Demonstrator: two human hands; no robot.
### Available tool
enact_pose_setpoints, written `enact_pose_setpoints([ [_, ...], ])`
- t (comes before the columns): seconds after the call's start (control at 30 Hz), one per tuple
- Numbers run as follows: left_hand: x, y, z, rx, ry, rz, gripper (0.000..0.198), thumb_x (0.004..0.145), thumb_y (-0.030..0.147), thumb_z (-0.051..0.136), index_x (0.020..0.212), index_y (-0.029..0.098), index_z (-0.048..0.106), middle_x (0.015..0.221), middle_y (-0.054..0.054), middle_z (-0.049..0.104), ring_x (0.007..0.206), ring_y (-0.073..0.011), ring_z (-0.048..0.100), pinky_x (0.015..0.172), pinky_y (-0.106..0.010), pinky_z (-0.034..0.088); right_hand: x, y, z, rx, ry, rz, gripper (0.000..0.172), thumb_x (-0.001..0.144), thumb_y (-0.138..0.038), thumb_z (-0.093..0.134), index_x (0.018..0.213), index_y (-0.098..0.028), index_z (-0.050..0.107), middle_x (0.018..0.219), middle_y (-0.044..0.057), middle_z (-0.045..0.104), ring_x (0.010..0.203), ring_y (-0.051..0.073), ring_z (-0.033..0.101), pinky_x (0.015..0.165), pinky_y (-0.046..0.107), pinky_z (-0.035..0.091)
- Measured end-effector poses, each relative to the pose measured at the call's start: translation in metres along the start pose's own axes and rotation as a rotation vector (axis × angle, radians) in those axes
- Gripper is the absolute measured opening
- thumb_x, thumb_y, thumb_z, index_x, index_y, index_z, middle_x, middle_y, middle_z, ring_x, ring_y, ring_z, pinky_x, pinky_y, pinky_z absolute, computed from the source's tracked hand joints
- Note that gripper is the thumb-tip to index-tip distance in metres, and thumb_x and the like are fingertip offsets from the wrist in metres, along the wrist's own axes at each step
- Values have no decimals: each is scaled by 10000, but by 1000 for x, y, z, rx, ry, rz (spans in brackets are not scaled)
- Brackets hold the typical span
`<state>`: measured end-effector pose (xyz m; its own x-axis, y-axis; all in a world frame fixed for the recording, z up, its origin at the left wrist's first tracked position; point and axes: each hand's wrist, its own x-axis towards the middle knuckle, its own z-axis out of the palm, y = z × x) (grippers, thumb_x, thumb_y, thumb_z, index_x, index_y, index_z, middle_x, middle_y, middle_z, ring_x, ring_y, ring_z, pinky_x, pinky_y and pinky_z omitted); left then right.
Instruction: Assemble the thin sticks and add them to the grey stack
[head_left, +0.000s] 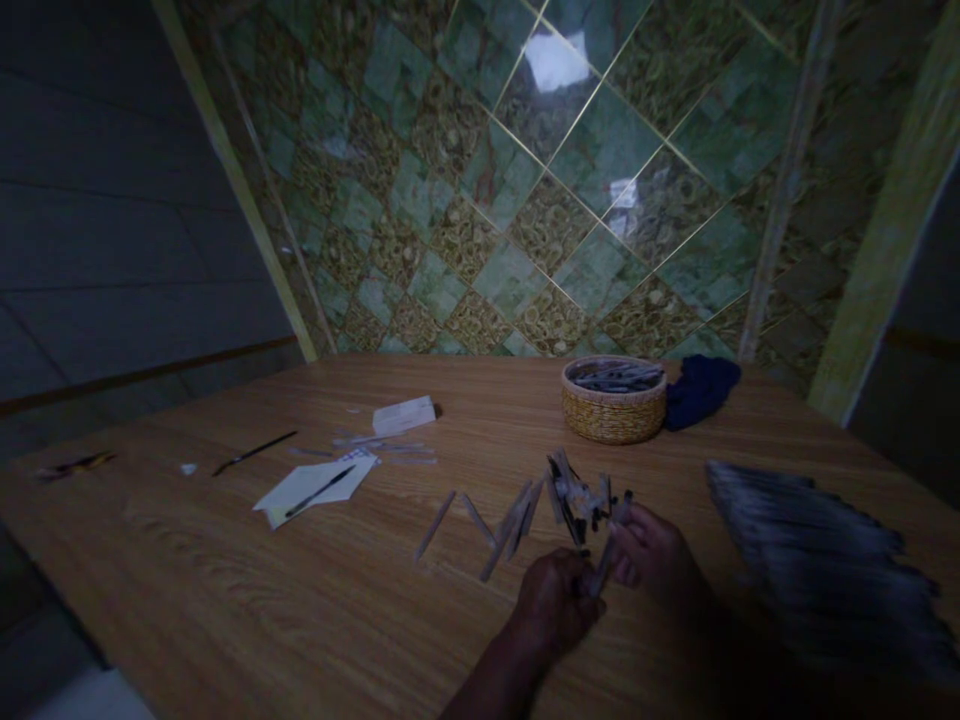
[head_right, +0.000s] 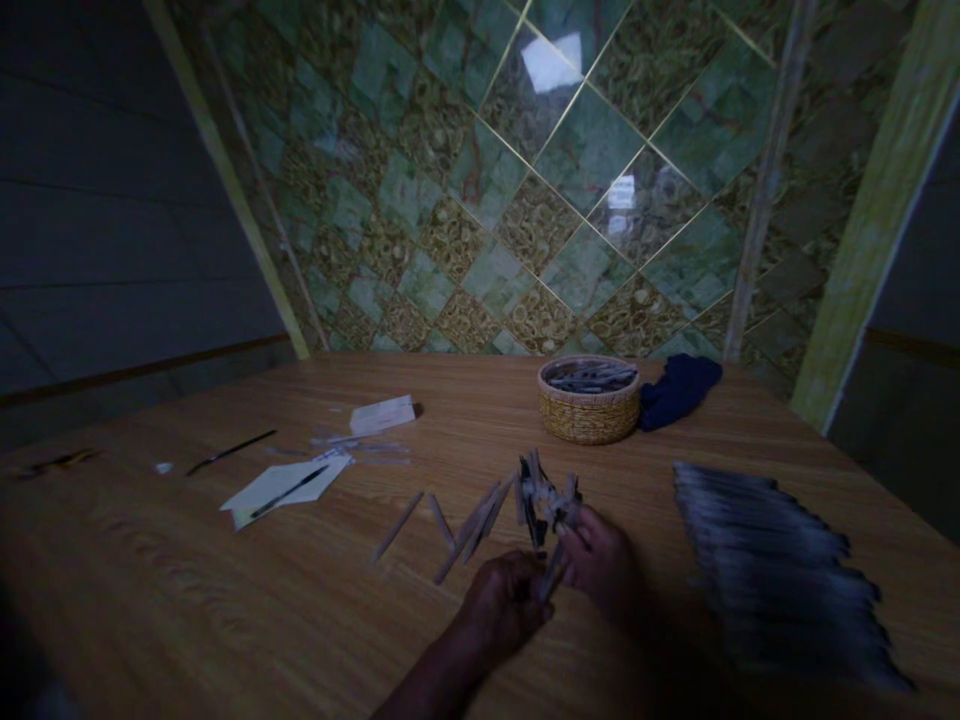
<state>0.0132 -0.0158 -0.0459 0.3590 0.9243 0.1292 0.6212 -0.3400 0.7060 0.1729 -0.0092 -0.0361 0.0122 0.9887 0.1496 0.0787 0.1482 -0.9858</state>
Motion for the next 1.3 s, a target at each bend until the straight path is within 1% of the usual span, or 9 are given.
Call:
enact_pose_setpoints([
  [0.3,1,-7,2,-166,58,48,108,606,202,642,561,148,560,622,6,511,597,-118,448,537,-221,309,11,11,-11,177,32,167,463,651,-632,586,706,-189,463,477,-42,593,324,101,528,300,172,372],
  [0.5,1,-2,0,-266,58,11,244,683,323,604,531,153,519,587,19,455,572,-106,410,513,-211,299,13,15,-15,68,39,222,457,754,-655,432,711,-201,461,446,-47,554,289,107,488,284,188,331],
  [0.6,2,-3,-1,-279,57,-18,302,707,384,582,524,154,511,580,23,433,570,-104,395,505,-210,291,10,15,-17,-170,74,11,358,828,-533,418,711,-203,492,492,-31,555,348,111,504,337,208,359],
  [0.7,2,-4,-2,-301,68,-27,339,717,422,569,521,158,493,565,25,415,575,-108,384,509,-213,291,4,15,-17,-567,82,-444,218,883,-292,392,866,-189,583,743,53,660,660,169,627,601,264,482],
  [0.77,3,-4,-3,-335,68,-27,354,718,441,566,524,159,477,560,26,401,572,-108,370,509,-216,286,-1,13,-16,-836,61,-687,267,872,-160,354,965,-183,603,880,90,661,812,197,615,723,299,468],
  [0.83,5,-4,-4,-369,61,-14,368,725,461,558,534,160,466,564,26,390,573,-108,356,510,-219,282,-4,9,-12,-1037,23,-767,294,834,-94,375,994,-187,603,920,96,644,852,213,589,728,307,450],
  [0.93,8,-5,-7,-393,26,9,406,745,515,529,554,161,470,565,25,382,566,-108,335,503,-222,270,-7,2,-4,-1187,-72,-675,253,788,-73,467,954,-219,589,950,66,622,881,211,562,729,295,428],
  [1.1,12,-5,-15,-376,-40,12,474,720,609,516,572,159,495,573,23,389,567,-115,344,504,-227,275,-5,-4,0,-1326,-174,-582,179,813,-96,493,918,-228,554,930,28,608,872,198,558,726,296,400],
  [1.3,13,3,-23,-354,-31,-41,511,687,651,516,520,175,434,568,28,385,556,-116,352,525,-230,306,1,-23,-26,-1431,-237,-507,219,793,-71,455,939,-210,540,953,45,613,832,198,574,699,302,396],
])
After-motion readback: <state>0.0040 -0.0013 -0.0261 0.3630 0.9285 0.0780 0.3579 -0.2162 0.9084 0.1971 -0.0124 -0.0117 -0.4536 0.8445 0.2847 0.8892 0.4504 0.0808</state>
